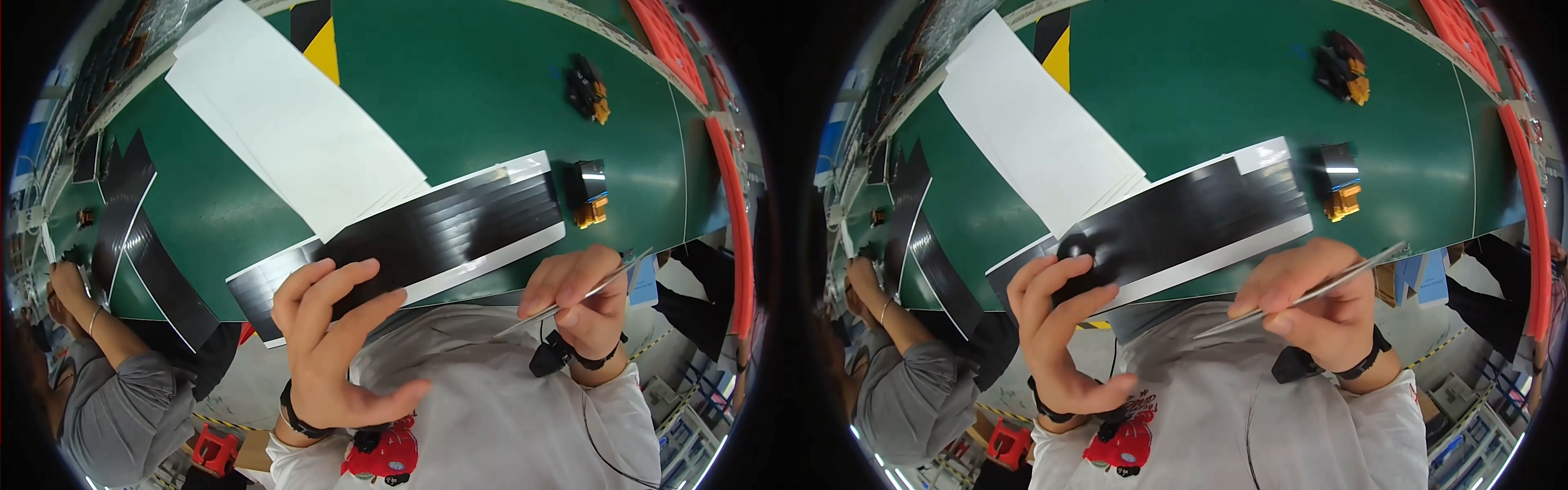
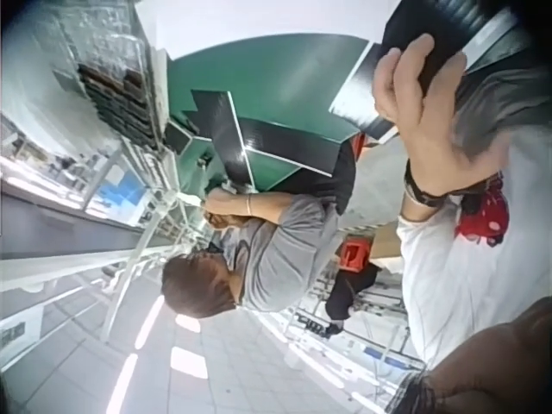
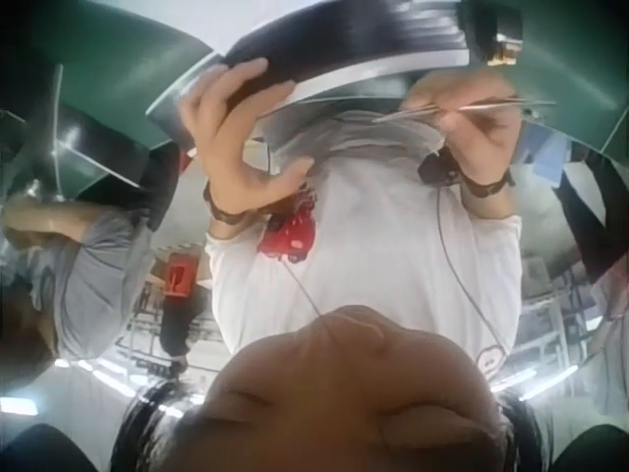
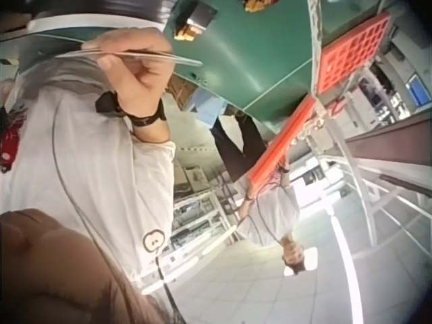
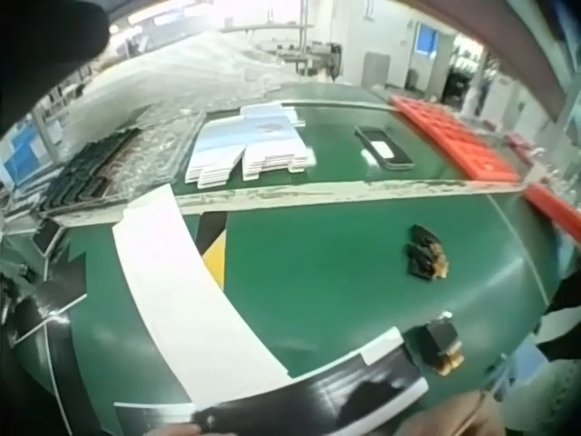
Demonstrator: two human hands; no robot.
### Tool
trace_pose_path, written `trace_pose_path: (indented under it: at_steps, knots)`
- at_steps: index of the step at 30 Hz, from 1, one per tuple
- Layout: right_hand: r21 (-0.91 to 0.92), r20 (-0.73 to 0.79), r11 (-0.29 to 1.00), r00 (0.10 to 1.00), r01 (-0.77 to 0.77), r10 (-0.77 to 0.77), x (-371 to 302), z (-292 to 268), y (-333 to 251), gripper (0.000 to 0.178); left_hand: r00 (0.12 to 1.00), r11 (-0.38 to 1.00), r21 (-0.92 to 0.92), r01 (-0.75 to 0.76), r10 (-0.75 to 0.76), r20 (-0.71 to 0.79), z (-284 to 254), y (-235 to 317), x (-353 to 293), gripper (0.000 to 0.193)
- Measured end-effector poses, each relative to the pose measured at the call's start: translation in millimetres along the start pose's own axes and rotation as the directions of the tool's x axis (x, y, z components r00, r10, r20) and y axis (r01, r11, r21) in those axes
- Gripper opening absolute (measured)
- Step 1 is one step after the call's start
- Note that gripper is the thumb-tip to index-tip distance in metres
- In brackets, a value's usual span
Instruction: The person uses tweezers to peel a black strip from a sheet, presses it onto the edge of a small screen, and places the screen onto a stack. This process is repeated for several screens throughout the video.
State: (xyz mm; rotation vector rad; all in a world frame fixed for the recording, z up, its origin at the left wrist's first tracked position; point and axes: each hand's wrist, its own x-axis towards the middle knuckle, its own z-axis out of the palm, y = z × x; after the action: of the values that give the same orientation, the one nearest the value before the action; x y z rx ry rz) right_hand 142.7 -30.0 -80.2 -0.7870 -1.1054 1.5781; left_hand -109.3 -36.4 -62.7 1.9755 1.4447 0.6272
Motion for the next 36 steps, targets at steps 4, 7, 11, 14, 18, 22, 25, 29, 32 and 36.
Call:
trace_pose_path:
  at_steps: [4, 7, 11, 14, 18, 22, 25, 29, 32, 36]
  knots:
    - [0.016, -0.065, 0.998, 0.996, 0.062, -0.061, -1, -12, -9, 0.016, 0.993, 0.976, -0.183, -0.119, 0.12, -0.01, 11, 11, 22, 0.032]
    - [-0.005, -0.098, 0.995, 0.99, 0.102, -0.102, -6, -25, -19, 0.017, 0.978, 0.945, -0.258, -0.202, 0.21, 0.006, 27, 20, 39, 0.027]
    - [0.086, -0.163, 0.989, 0.981, 0.12, -0.105, -16, -49, -28, 0.015, 0.975, 0.911, -0.363, -0.196, 0.222, 0.029, 45, 39, 57, 0.02]
    - [0.114, -0.193, 0.985, 0.976, 0.126, -0.102, -22, -68, -31, 0.015, 0.979, 0.905, -0.396, -0.156, 0.196, 0.063, 55, 55, 69, 0.016]
    - [0.077, -0.28, 0.989, 0.955, 0.123, -0.097, -27, -85, -34, 0.014, 0.981, 0.901, -0.417, -0.119, 0.173, 0.093, 71, 71, 81, 0.016]
    - [0.06, -0.325, 0.991, 0.941, 0.116, -0.091, -25, -102, -38, 0.015, 0.984, 0.895, -0.442, -0.059, 0.126, 0.124, 80, 83, 93, 0.013]
    - [0.073, -0.331, 0.993, 0.941, 0.098, -0.068, -21, -112, -42, 0.015, 0.988, 0.921, -0.381, -0.078, 0.124, 0.097, 91, 84, 99, 0.011]
    - [0.091, -0.333, 0.995, 0.943, 0.031, 0.001, -10, -121, -46, 0.015, 0.997, 0.955, -0.295, -0.019, 0.039, 0.061, 94, 90, 103, 0.009]
    - [0.1, -0.338, 0.994, 0.938, -0.049, 0.08, 4, -125, -48, 0.016, 0.999, 0.971, -0.237, 0.039, -0.031, 0.039, 96, 91, 107, 0.008]
    - [0.081, -0.328, 0.986, 0.93, -0.144, 0.163, 24, -128, -53, 0.017, 0.997, 0.981, -0.173, 0.082, -0.08, 0.021, 98, 88, 114, 0.009]
